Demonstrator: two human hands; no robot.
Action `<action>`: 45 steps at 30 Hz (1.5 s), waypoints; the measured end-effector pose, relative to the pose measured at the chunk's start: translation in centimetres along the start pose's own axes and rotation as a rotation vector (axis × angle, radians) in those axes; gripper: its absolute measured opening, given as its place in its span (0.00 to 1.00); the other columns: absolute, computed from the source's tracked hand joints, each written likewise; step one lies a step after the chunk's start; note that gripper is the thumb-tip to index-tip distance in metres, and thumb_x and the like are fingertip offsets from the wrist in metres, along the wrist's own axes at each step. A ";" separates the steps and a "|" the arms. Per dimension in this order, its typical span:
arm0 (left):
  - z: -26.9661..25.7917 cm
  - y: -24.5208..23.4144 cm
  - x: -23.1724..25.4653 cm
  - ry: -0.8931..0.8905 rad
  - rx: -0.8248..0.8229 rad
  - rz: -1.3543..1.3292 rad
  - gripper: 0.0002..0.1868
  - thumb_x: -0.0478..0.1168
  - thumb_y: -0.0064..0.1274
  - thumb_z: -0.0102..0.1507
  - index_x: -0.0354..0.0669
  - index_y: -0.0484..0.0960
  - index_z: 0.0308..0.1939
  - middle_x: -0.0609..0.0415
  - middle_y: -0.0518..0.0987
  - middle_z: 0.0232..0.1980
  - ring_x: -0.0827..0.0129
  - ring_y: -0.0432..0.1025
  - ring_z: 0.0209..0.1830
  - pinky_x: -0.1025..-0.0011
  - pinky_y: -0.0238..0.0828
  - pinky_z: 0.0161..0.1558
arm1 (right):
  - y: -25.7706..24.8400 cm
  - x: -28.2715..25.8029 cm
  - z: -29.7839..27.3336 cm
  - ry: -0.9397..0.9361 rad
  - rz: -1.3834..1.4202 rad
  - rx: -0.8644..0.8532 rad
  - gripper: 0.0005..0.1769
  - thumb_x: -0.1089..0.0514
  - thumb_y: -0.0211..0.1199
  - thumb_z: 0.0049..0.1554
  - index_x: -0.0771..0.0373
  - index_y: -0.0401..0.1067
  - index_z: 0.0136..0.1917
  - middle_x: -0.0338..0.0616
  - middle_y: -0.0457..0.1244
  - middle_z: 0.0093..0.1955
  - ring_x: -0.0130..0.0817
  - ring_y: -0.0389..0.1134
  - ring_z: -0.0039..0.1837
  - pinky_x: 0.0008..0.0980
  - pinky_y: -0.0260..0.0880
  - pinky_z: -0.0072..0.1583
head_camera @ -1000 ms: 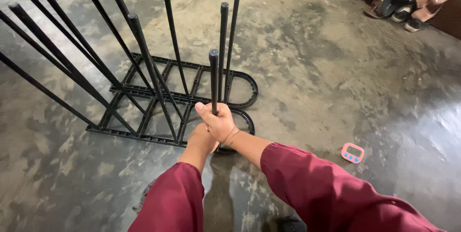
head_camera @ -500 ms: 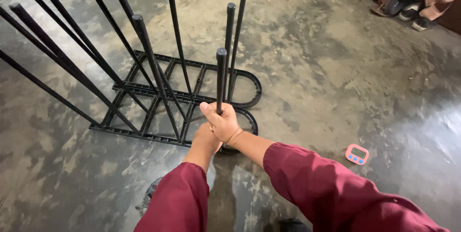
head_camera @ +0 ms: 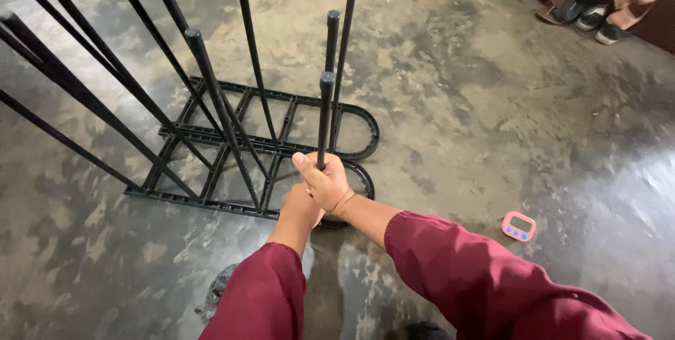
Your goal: The person inserts multiple black metal rods into a black plastic base frame on the floor. The person picks each rod from a pile and places it into a corresponding hole in the base, repeating this action for several rods.
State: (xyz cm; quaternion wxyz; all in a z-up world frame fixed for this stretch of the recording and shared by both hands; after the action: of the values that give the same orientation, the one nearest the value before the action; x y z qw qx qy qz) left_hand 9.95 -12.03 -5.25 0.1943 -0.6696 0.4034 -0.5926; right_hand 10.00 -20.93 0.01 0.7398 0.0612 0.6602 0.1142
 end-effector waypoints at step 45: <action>-6.8 -18.9 20.4 0.512 0.417 -0.762 0.42 0.71 0.38 0.72 0.32 0.76 0.31 0.53 0.73 0.30 0.74 0.65 0.29 0.72 0.62 0.32 | -0.3 -10.8 0.9 -0.128 0.114 -0.039 0.04 0.62 0.60 0.61 0.63 0.74 0.49 0.33 0.67 0.44 0.20 0.64 0.46 0.25 0.66 0.47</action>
State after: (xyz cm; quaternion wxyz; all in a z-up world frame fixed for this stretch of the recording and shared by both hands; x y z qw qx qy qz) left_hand 8.82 -14.92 23.18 -0.0113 -0.5493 0.0380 -0.8347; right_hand 9.80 -23.84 10.46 0.7738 0.0916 0.6047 0.1650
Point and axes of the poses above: each hand's wrist, its own z-axis towards the middle knuckle, its own y-axis out of the palm, x = y × z, the point moved 3 cm from there along z, towards the middle knuckle
